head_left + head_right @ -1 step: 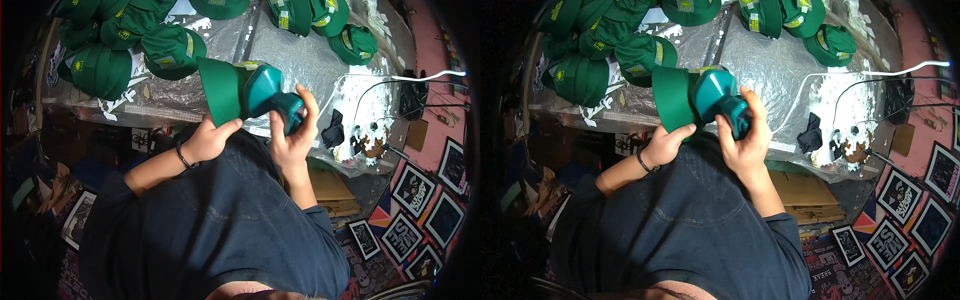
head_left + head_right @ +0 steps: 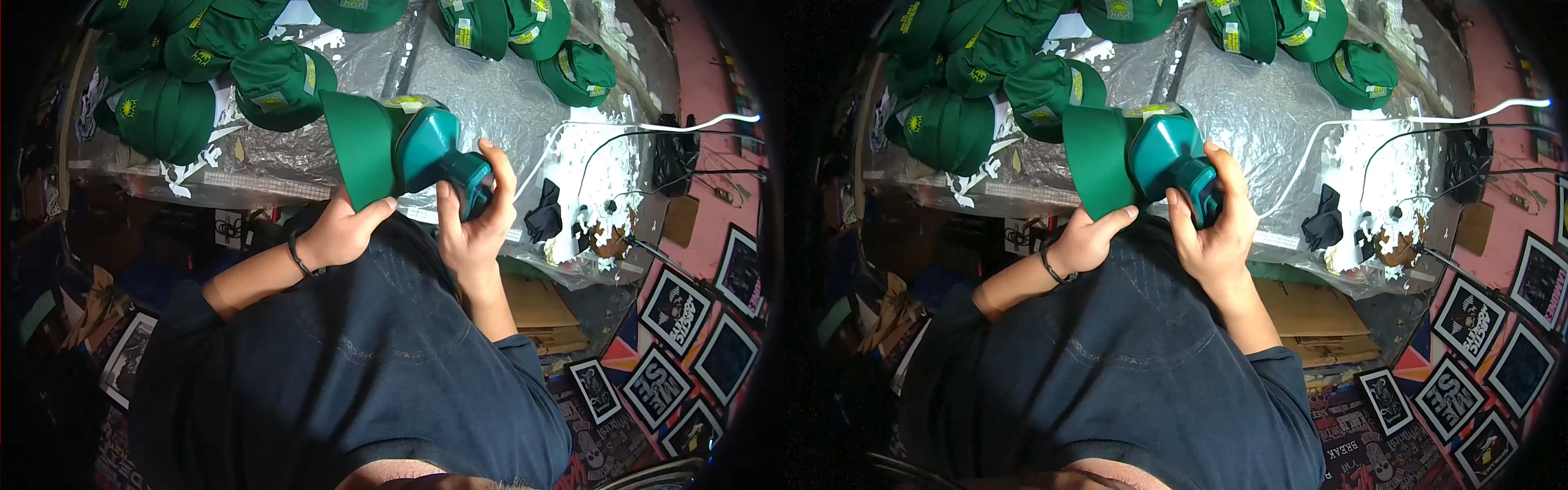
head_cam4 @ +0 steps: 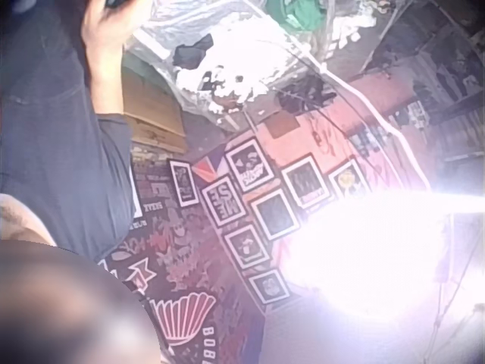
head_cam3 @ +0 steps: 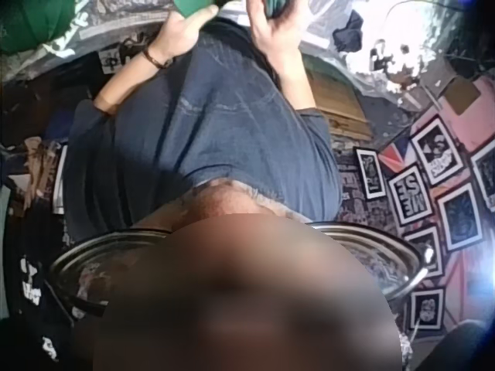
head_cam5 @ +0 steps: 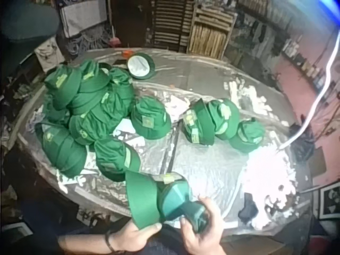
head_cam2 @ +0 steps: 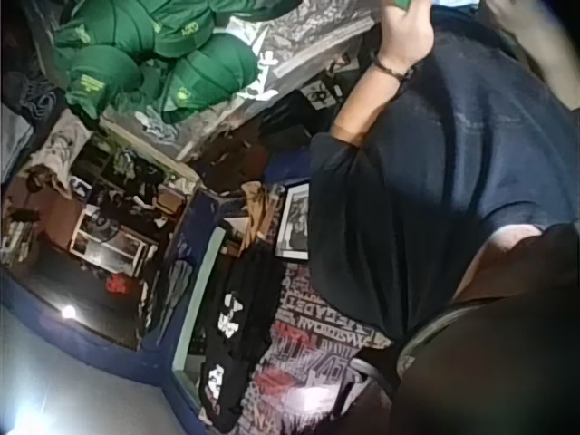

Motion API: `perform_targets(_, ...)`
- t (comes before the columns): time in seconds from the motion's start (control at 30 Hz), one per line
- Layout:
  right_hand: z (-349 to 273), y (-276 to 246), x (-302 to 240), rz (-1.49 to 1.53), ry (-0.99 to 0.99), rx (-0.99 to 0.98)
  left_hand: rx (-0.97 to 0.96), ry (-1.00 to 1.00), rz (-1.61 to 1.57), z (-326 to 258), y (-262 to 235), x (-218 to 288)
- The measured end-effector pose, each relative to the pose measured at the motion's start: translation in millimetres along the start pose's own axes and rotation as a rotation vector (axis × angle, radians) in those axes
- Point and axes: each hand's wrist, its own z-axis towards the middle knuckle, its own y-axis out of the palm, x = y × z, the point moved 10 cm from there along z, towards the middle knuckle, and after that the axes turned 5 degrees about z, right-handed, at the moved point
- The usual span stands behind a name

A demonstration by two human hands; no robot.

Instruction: Applying patches and inserts to green hats using a handheld heat press tool.

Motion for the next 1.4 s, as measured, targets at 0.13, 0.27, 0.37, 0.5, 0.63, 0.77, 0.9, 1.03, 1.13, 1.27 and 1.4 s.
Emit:
perform_targets(0.13, -6.0, -3.2, 1.5, -0.015, 0.007, -0.003, -0.048, 0.134, 0.129, -1.6, 5.2, 17.7)
perform_targets(0.27, -7.2, -3.9, 3.8, 0.003, 0.031, 0.006, -0.097, 0.121, 0.148, -2.1, 8.5, 17.5)
perform_targets(0.37, -7.6, -4.2, 3.2, -0.004, 0.017, 0.01, -0.084, 0.146, 0.117, -2.0, 8.1, 18.6)
perform_targets(0.5, -7.8, -5.5, 1.1, -0.003, 0.02, 0.025, -0.115, 0.145, 0.126, -3.0, 10.8, 21.6)
perform_targets(0.63, -7.2, -4.2, -2.8, 0.009, 0.005, 0.029, -0.098, 0.217, 0.153, -4.1, 10.6, 29.3)
perform_targets(0.77, -6.9, -3.1, -1.7, 0.012, 0.012, 0.019, -0.09, 0.235, 0.17, -5.1, 9.9, 31.2)
perform_targets(0.9, -9.8, -3.0, 2.1, 0.025, 0.035, 0.026, -0.078, 0.216, 0.162, -5.6, 7.9, 29.0)
perform_targets(1.03, -10.4, -2.7, 3.0, 0.023, 0.034, 0.026, -0.072, 0.212, 0.157, -5.2, 8.1, 28.8)
perform_targets(1.13, -7.8, -2.7, -0.9, 0.017, 0.008, 0.032, -0.075, 0.211, 0.164, -5.5, 8.4, 32.2)
perform_targets(1.27, -7.6, -2.7, -2.1, 0.007, -0.005, 0.033, -0.078, 0.19, 0.176, -4.6, 7.2, 26.5)
perform_targets(1.4, -8.8, 1.3, 1.7, 0.028, 0.04, -0.011, -0.073, 0.192, 0.167, -4.5, 7.2, 27.9)
